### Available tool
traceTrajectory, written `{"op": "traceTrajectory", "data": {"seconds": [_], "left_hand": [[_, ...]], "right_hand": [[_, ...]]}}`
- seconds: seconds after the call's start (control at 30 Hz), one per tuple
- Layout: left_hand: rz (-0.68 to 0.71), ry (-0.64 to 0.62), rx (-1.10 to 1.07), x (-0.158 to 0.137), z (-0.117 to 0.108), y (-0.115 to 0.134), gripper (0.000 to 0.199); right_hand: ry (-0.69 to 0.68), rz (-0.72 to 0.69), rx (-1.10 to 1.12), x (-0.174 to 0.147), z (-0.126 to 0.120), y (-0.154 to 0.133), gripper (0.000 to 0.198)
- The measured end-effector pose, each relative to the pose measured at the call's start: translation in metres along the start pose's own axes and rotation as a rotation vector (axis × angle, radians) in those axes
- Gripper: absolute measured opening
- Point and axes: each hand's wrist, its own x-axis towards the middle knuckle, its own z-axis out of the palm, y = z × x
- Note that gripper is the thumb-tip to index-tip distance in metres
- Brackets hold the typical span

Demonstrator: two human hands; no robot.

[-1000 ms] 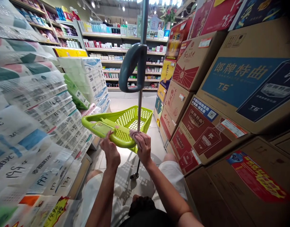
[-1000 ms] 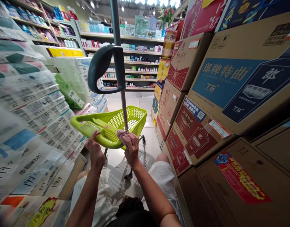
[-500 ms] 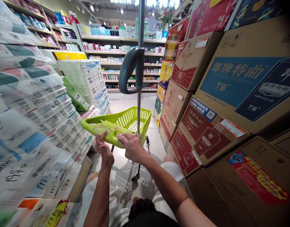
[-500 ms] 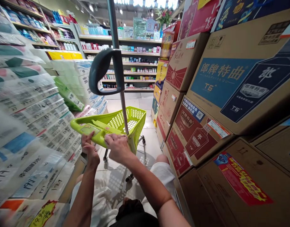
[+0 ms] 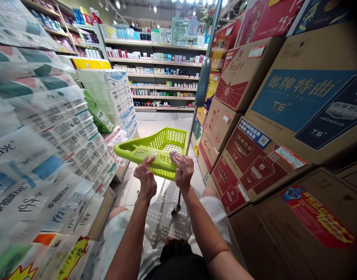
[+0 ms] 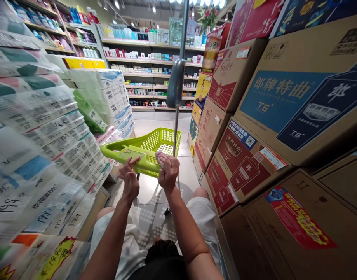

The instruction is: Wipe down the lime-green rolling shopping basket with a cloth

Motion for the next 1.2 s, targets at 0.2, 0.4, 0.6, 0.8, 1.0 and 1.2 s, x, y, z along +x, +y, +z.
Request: {"op": "traceTrajectory", "data": {"seconds": [0.2,0.4,0.6,0.8,1.0,1.2], "left_hand": [[-0.073,0.183,0.207,0.042,-0.013,-0.016,0.073],[0.002,0.083,0.233,0.063,-0.016,-0.051,0.057],[0.059,0.046,0.125,0.057,-0.001,-0.043,0.066],[0.057,0.027,0.097,0.047,0.008,-0.025,0.069],[0.050,0.053,0.093,0.034,0.011,-0.011,0.071],[0.100,-0.055,0.153,0.032,-0.014,-0.008,0.066]], "right_hand": [[-0.061,-0.248,-0.260,-0.024,0.001,-0.005,0.046],[0.032,-0.045,-0.300,-0.023,0.018,0.004,0.046],[-0.252,-0.096,-0.243,0.014,0.040,0.002,0.038],[-0.145,0.144,-0.376,0.043,0.008,0.043,0.033],[-0.121,-0.102,-0.311,0.017,0.027,-0.005,0.038],[-0.279,0.065,-0.260,0.058,0.018,0.032,0.029]]}}
